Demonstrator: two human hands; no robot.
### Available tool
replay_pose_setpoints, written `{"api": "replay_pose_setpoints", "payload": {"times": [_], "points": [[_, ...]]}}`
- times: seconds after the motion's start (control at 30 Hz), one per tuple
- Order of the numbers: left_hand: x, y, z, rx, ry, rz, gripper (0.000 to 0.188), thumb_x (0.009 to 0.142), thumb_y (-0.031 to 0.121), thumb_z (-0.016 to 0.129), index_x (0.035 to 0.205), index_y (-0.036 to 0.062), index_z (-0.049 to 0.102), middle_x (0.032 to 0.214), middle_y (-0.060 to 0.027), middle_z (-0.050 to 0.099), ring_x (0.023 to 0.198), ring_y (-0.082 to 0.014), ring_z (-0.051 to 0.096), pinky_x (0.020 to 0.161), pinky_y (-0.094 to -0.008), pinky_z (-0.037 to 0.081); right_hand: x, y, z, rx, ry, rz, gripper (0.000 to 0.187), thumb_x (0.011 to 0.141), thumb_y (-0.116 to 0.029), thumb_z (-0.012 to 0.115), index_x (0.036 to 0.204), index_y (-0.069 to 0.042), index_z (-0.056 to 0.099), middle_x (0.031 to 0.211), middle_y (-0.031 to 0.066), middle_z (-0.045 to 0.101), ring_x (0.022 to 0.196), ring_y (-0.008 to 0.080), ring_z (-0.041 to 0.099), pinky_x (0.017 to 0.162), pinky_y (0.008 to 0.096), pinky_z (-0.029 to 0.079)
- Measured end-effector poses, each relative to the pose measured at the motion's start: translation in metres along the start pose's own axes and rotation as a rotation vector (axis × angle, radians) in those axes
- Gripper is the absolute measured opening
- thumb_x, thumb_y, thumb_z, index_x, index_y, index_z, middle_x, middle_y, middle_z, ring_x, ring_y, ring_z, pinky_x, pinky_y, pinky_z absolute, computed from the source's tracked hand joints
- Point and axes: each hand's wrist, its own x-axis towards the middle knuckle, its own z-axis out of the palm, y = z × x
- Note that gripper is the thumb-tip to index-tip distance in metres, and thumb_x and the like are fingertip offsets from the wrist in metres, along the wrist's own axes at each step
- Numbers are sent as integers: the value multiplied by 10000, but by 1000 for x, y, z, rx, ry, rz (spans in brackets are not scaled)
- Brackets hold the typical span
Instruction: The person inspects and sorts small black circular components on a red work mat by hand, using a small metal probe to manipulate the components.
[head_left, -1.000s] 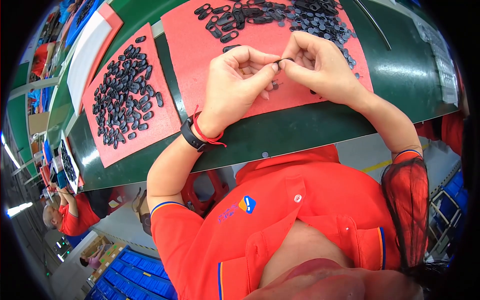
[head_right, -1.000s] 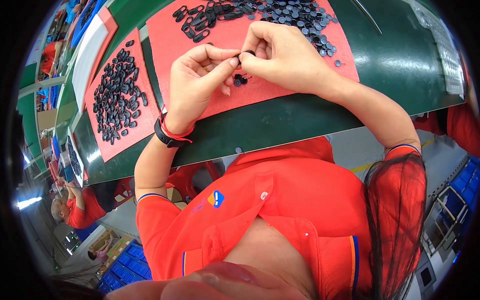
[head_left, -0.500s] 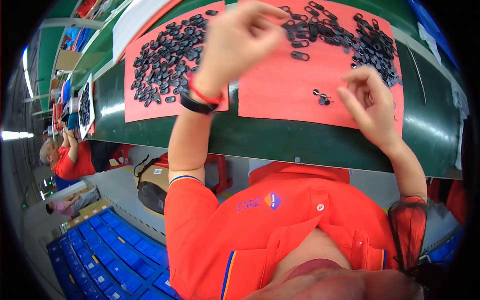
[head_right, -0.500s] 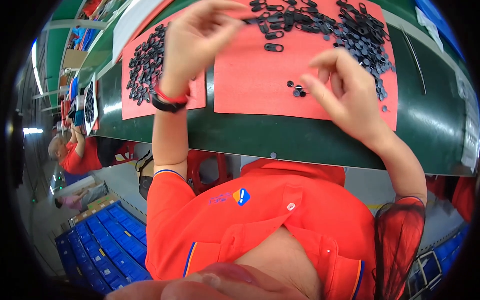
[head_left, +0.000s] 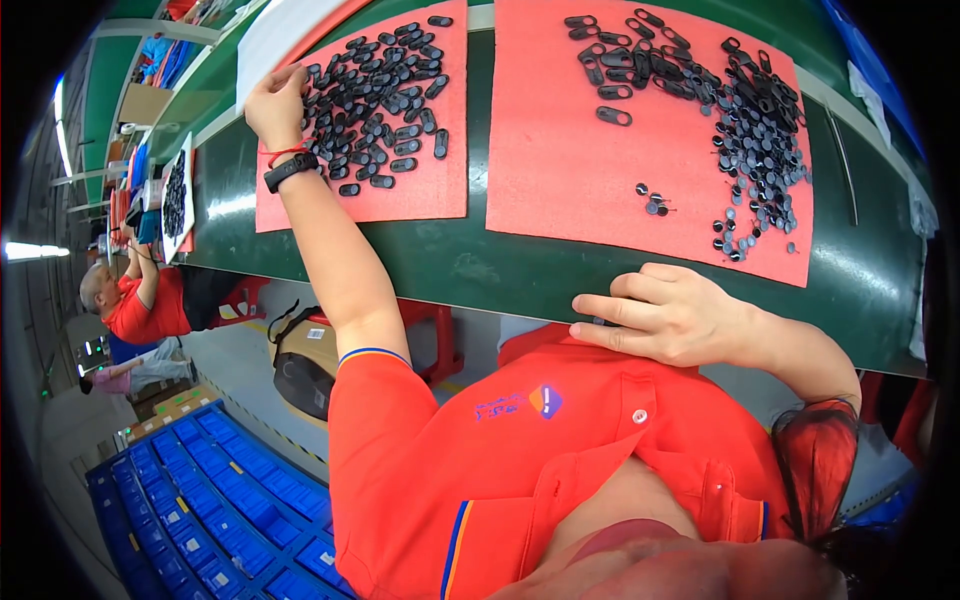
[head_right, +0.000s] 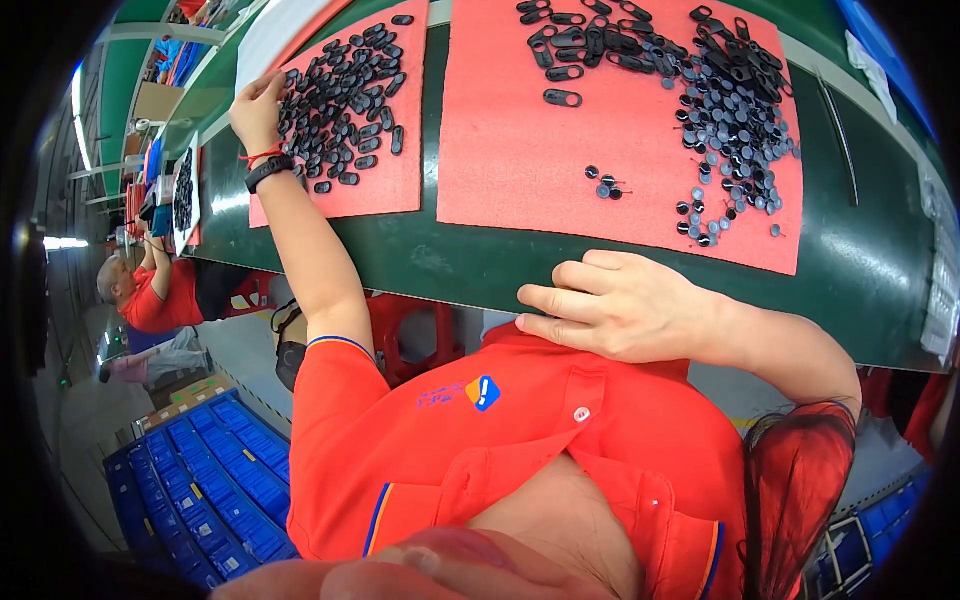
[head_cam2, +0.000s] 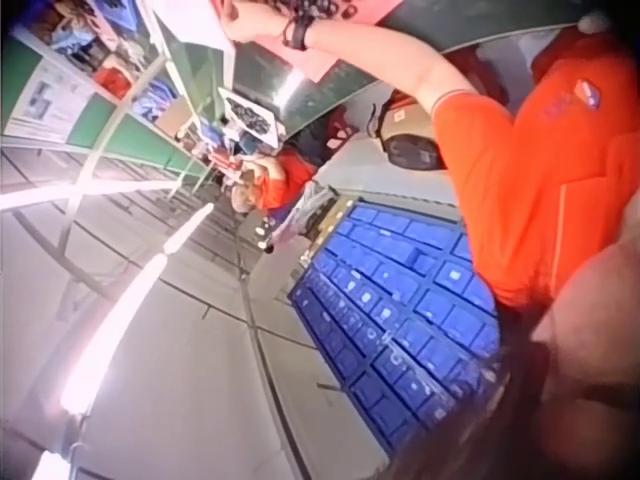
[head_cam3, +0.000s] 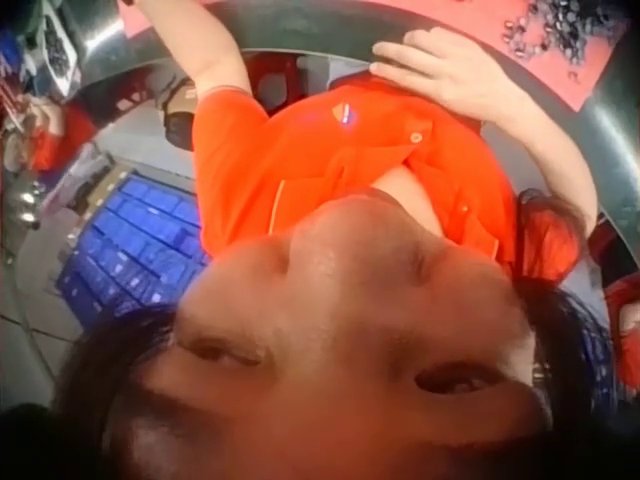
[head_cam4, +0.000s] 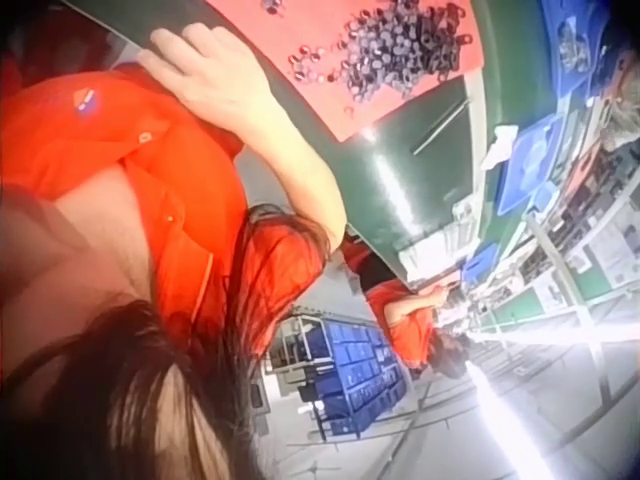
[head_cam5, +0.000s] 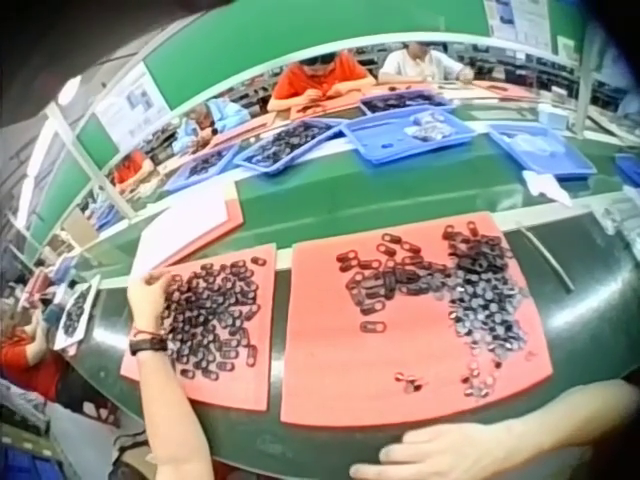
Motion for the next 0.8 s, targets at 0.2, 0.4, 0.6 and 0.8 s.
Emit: {"api": "replay_pose_setpoints", "payload": {"times": [0.2, 0.4, 0.6, 0.8], "points": [[8, -38, -10, 44, 267, -50, 200, 695, 193, 715, 830, 46, 725, 714, -93, 687, 635, -166, 659, 657, -270, 507, -4, -1, 8, 16, -48, 14, 346, 717, -106, 557, 1057, -66, 606, 1134, 67, 551, 834, 177, 523, 674, 275, 438], [-3, -50, -23, 414, 462, -255, 169, 681, 266, 687, 798, 157, 742, 789, -69, 697, 788, -236, 656, 885, -425, 396, -2, -1, 7, 33, -10, 33, 244, 717, -121, 573, 940, -33, 617, 1041, 78, 558, 863, 179, 526, 690, 277, 439], [7, -63, -22, 458, 371, -329, 241, 681, 274, 663, 892, 179, 730, 899, -48, 695, 867, -252, 642, 911, -465, 345, -3, 2, 4, 113, 10, 85, 189, 703, -112, 574, 868, -22, 592, 900, 81, 519, 822, 206, 524, 694, 303, 459], [-11, 32, 16, 36, 116, 141, 256, 750, 220, 679, 921, 31, 701, 837, -102, 691, 750, -172, 651, 724, -292, 494, -6, 3, 4, 237, 29, 184, 203, 693, -80, 600, 891, -36, 598, 851, 82, 497, 734, 229, 521, 622, 313, 451]]}}
